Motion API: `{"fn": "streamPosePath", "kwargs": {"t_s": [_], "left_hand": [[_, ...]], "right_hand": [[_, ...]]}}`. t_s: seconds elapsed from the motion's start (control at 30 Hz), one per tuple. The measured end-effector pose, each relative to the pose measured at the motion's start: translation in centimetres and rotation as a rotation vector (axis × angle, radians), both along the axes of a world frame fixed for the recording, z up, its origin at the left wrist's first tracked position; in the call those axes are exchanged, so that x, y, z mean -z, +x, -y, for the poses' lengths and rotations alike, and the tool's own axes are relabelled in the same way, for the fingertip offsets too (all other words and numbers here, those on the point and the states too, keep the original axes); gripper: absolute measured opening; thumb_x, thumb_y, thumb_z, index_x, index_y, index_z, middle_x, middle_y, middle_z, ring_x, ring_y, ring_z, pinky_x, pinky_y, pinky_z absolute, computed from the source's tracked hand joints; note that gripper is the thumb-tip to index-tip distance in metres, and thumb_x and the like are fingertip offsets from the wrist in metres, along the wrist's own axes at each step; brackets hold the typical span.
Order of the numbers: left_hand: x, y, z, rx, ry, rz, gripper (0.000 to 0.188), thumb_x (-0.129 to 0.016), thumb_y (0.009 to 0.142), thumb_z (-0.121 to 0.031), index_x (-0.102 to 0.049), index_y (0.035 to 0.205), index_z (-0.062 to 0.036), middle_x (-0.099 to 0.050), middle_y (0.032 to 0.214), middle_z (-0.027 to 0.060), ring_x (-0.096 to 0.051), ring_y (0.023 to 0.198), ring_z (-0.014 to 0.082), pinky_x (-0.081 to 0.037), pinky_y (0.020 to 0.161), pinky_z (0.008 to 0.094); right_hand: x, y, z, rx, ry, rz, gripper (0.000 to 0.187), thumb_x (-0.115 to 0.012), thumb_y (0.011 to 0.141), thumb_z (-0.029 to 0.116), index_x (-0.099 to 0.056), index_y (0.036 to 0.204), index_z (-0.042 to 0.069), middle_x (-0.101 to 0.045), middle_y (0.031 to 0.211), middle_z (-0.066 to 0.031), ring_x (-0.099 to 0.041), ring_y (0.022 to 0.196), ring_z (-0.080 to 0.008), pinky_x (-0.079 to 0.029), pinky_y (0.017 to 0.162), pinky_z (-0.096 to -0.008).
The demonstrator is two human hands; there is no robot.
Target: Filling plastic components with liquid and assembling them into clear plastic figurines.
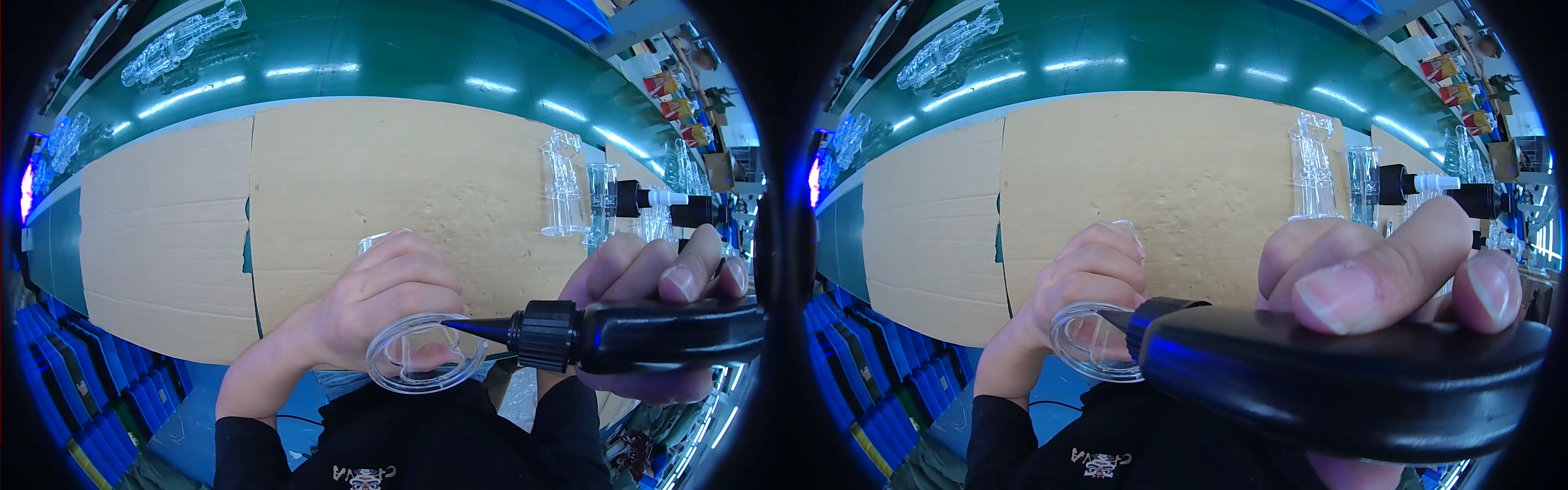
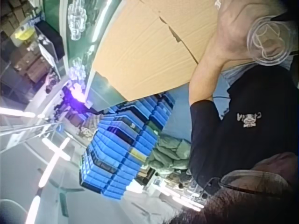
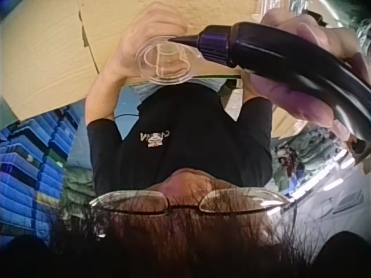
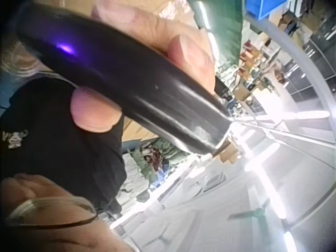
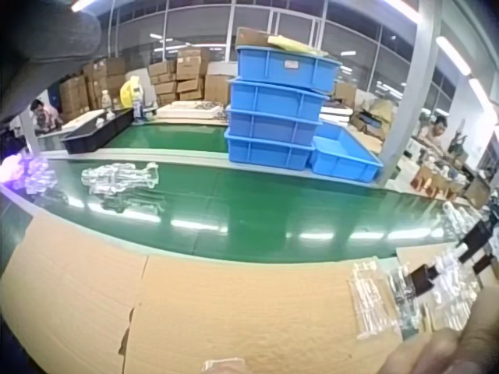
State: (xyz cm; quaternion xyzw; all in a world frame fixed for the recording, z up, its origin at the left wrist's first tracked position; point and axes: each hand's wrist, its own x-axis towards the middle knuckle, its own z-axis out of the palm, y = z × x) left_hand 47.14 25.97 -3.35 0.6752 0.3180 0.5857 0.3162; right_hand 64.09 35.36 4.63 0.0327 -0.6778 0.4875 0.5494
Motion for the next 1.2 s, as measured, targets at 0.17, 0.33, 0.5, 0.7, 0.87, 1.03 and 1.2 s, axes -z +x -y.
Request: {"fn": "streamPosePath", "kwargs": {"t_s": [0.17,0.33,0.5,0.7,0.87,1.03,1.2], "left_hand": [[0.2,0.0,0.1,-0.002,0.004,0.012,0.032,-0.076,0.067,-0.010,-0.063,0.096,-0.0056,-0.062,0.094,0.0053,-0.056,0.084,0.0226,-0.046,0.077,0.0346],[0.3,0.1,0.1,-0.012,-0.004,0.021,0.033,-0.077,0.067,-0.010,-0.063,0.096,-0.0062,-0.062,0.095,0.0053,-0.056,0.085,0.0227,-0.046,0.077,0.0347],[0.2,-0.1,0.1,-0.008,-0.003,0.016,0.034,-0.077,0.066,-0.010,-0.063,0.097,-0.0064,-0.062,0.095,0.0054,-0.055,0.085,0.0226,-0.046,0.078,0.0348],[0.2,0.0,0.1,-0.034,0.004,0.029,0.035,-0.078,0.066,-0.011,-0.063,0.097,-0.0070,-0.061,0.094,0.0048,-0.055,0.085,0.0222,-0.046,0.078,0.0345],[-0.3,0.3,0.1,-0.046,-0.046,0.040,0.036,-0.079,0.065,-0.011,-0.063,0.097,-0.0073,-0.061,0.094,0.0044,-0.056,0.084,0.0216,-0.046,0.077,0.0340],[-0.5,0.1,0.3,0.000,-0.143,0.021,0.035,-0.080,0.064,-0.013,-0.064,0.094,-0.0066,-0.061,0.094,0.0043,-0.057,0.082,0.0211,-0.046,0.075,0.0327],[0.1,-0.1,0.3,0.042,-0.172,0.029,0.030,-0.080,0.064,-0.014,-0.066,0.089,-0.0053,-0.063,0.093,0.0042,-0.059,0.080,0.0210,-0.047,0.073,0.0321]], "right_hand": [[-0.2,0.3,0.5,0.016,-0.012,-0.012,0.062,-0.066,0.084,0.037,-0.040,0.129,0.002,-0.054,0.103,-0.0095,-0.041,0.045,-0.0068,-0.030,0.035,-0.0208],[-0.2,0.5,0.1,0.033,-0.025,-0.022,0.062,-0.066,0.084,0.037,-0.041,0.128,0.002,-0.054,0.103,-0.0094,-0.041,0.045,-0.0065,-0.029,0.035,-0.0205],[-0.4,1.1,0.4,0.050,-0.039,-0.030,0.062,-0.067,0.083,0.037,-0.041,0.128,0.002,-0.054,0.103,-0.0093,-0.040,0.044,-0.0062,-0.028,0.035,-0.0203],[-0.5,1.3,0.7,0.068,-0.053,-0.043,0.062,-0.068,0.083,0.036,-0.042,0.127,0.003,-0.055,0.103,-0.0092,-0.040,0.044,-0.0059,-0.027,0.035,-0.0199],[-1.0,1.7,1.1,0.083,-0.063,-0.053,0.062,-0.068,0.082,0.036,-0.042,0.127,0.003,-0.055,0.103,-0.0091,-0.040,0.044,-0.0056,-0.026,0.034,-0.0196],[-0.6,1.0,0.1,0.064,-0.076,-0.051,0.062,-0.069,0.082,0.036,-0.042,0.127,0.003,-0.055,0.103,-0.0090,-0.040,0.044,-0.0055,-0.025,0.034,-0.0195],[-0.4,0.9,-0.4,-0.029,-0.085,-0.013,0.064,-0.069,0.082,0.037,-0.041,0.128,0.002,-0.055,0.102,-0.0089,-0.040,0.043,-0.0056,-0.025,0.034,-0.0194]]}}
